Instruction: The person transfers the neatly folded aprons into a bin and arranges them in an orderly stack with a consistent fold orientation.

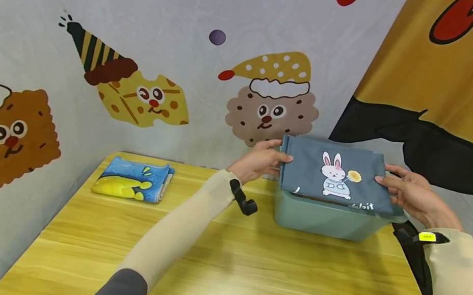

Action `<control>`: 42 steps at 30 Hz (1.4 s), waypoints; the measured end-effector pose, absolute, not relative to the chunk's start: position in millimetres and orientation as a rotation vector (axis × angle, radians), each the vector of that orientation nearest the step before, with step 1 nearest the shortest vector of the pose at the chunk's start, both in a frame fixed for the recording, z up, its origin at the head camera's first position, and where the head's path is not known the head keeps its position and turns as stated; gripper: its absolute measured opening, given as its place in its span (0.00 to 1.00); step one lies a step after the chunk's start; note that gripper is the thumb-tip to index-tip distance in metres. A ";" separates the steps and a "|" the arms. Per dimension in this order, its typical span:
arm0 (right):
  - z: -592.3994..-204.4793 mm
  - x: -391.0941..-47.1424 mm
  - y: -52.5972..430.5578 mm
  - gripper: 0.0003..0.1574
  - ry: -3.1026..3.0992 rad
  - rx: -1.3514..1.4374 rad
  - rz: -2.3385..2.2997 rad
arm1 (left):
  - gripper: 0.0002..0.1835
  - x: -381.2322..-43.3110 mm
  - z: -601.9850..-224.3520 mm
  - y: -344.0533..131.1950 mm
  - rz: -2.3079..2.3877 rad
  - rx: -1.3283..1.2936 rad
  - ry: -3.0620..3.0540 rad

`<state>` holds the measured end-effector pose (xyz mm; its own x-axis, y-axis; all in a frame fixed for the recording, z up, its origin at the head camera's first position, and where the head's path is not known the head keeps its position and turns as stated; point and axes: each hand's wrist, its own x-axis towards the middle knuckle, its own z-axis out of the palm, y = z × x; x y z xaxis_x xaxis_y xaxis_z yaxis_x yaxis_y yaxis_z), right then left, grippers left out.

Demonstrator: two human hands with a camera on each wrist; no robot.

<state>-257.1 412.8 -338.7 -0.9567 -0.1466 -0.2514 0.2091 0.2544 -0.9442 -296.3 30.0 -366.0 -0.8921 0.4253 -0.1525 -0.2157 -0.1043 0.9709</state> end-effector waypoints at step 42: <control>-330.7 -280.5 455.7 0.64 2.834 0.172 -0.975 | 0.38 -322.6 -348.2 44.5 1.641 0.328 2.492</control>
<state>-280.5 455.7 -330.7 -0.9837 0.0621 -0.1686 0.1527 0.7835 -0.6023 -322.6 44.5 -348.2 -0.9664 0.2569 0.0033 0.1044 0.3812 0.9186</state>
